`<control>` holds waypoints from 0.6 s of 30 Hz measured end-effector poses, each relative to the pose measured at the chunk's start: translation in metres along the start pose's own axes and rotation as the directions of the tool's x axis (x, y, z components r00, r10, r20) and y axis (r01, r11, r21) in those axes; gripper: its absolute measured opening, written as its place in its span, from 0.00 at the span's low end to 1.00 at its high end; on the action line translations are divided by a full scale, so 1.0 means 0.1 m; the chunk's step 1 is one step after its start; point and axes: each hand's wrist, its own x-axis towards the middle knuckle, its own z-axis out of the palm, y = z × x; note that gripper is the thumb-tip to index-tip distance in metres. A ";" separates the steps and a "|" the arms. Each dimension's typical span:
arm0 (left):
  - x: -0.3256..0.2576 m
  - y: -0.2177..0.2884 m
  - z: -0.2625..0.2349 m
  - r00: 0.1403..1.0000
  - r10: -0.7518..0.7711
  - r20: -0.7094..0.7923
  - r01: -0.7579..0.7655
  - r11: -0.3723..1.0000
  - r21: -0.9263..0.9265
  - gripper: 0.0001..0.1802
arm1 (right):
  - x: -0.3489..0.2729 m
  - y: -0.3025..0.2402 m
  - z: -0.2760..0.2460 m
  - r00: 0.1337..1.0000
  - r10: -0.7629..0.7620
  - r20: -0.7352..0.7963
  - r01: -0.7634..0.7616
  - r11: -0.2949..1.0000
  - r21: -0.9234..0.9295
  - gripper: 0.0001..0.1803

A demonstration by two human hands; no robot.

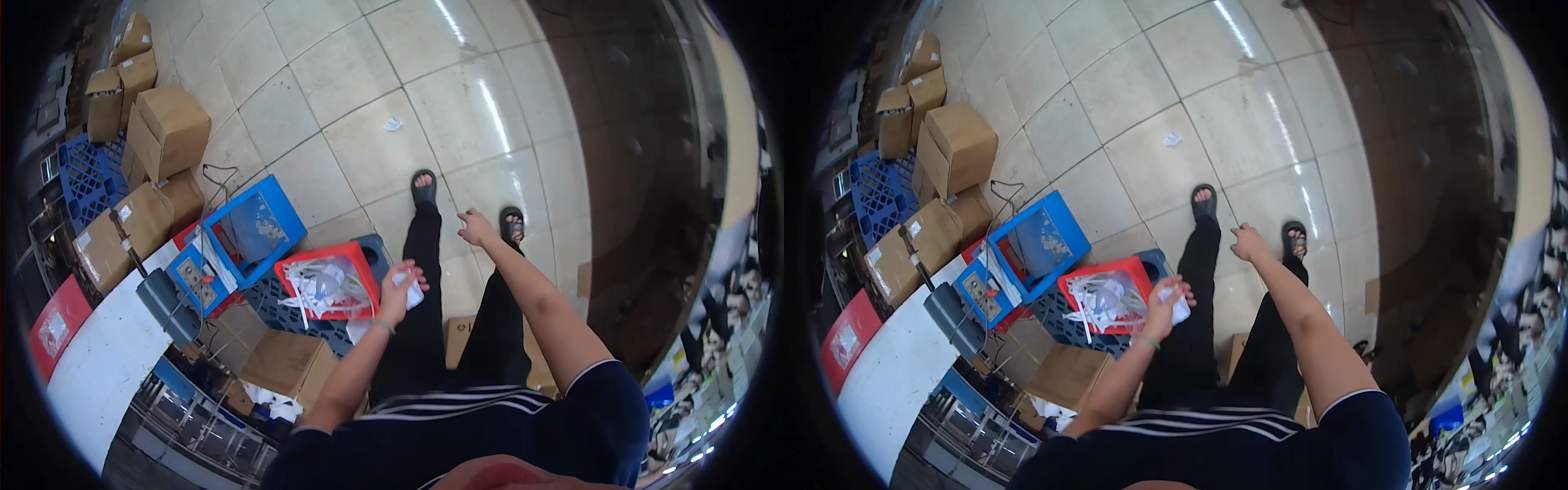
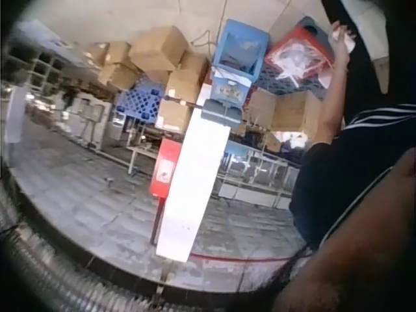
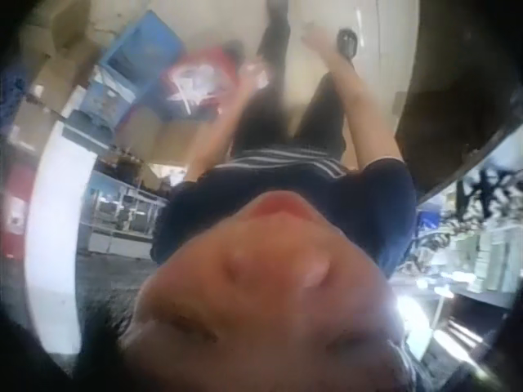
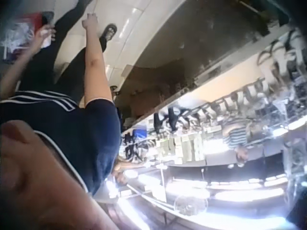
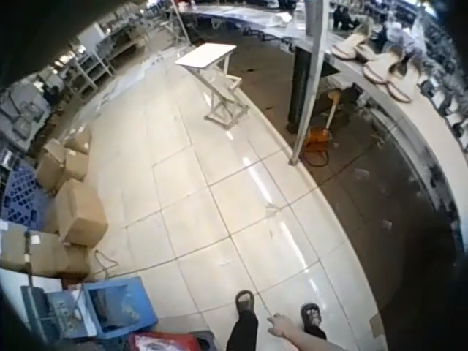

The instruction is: Cleaning and applying adhesive labels or protective strips to finished high-heeled sandals on an assembly line.

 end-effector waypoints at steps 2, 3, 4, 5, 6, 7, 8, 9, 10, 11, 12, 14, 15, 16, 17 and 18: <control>0.17 -0.01 -0.13 0.996 0.054 -0.071 -0.060 0.996 -0.073 0.17 | 0.82 -0.38 0.00 0.997 -0.051 0.054 0.059 0.987 -0.152 0.32; 0.25 -0.05 -0.19 0.992 0.041 -0.119 -0.053 0.994 -0.099 0.17 | 1.24 -0.55 -0.04 0.995 -0.085 0.053 0.093 0.979 -0.179 0.34; 0.31 -0.08 -0.21 0.987 0.020 -0.160 -0.037 0.994 -0.099 0.17 | 1.68 -0.70 -0.03 0.991 -0.125 0.055 0.134 0.967 -0.217 0.35; 0.37 -0.10 -0.23 0.980 0.055 -0.192 -0.078 0.990 -0.116 0.17 | 2.17 -0.82 0.00 0.979 -0.194 0.062 0.203 0.930 -0.305 0.36; 0.39 -0.12 -0.24 0.969 0.100 -0.224 -0.117 0.991 -0.066 0.13 | 2.66 -0.96 0.05 0.961 -0.265 0.074 0.272 0.881 -0.387 0.36; 0.41 -0.14 -0.30 0.963 0.164 -0.216 -0.169 0.986 -0.007 0.12 | 3.13 -1.15 0.07 0.938 -0.336 0.088 0.335 0.810 -0.481 0.37; 0.41 -0.07 -0.29 0.957 0.130 -0.261 -0.142 0.990 -0.028 0.11 | 3.65 -1.33 0.07 0.908 -0.405 0.107 0.391 0.725 -0.567 0.38; 0.44 0.03 -0.27 0.948 0.101 -0.303 -0.121 0.991 -0.049 0.10 | 4.24 -1.48 0.11 0.894 -0.446 0.042 0.381 0.709 -0.594 0.38; 0.43 0.03 -0.27 0.937 0.121 -0.328 -0.144 0.988 -0.047 0.10 | 4.82 -1.64 0.20 0.870 -0.493 -0.009 0.382 0.685 -0.620 0.37; 0.43 0.01 -0.30 0.926 0.140 -0.349 -0.168 0.984 -0.052 0.09 | 5.30 -1.79 0.27 0.851 -0.524 -0.044 0.379 0.670 -0.639 0.37; 0.40 0.01 -0.28 0.919 0.116 -0.377 -0.150 0.987 -0.061 0.10 | 5.74 -1.91 0.26 0.853 -0.516 -0.081 0.356 0.687 -0.634 0.37; 0.51 0.03 -0.34 0.911 0.038 -0.411 -0.101 0.986 -0.134 0.12 | 6.42 -2.11 0.08 0.882 -0.450 -0.139 0.302 0.766 -0.568 0.36; 0.55 0.03 -0.37 0.908 -0.008 -0.419 -0.074 0.981 -0.181 0.13 | 6.61 -2.20 -0.02 0.893 -0.422 -0.159 0.290 0.808 -0.514 0.35; 0.60 0.05 -0.38 0.905 -0.036 -0.423 -0.062 0.975 -0.215 0.15 | 6.72 -2.27 -0.09 0.891 -0.420 -0.173 0.298 0.827 -0.476 0.35; 0.61 0.07 -0.36 0.904 -0.070 -0.423 -0.040 0.968 -0.248 0.17 | 6.69 -2.28 -0.10 0.842 -0.499 -0.204 0.372 0.811 -0.451 0.35; 0.61 0.12 -0.37 0.906 -0.096 -0.412 -0.019 0.964 -0.266 0.18 | 6.65 -2.19 -0.09 0.801 -0.552 -0.230 0.418 0.792 -0.445 0.34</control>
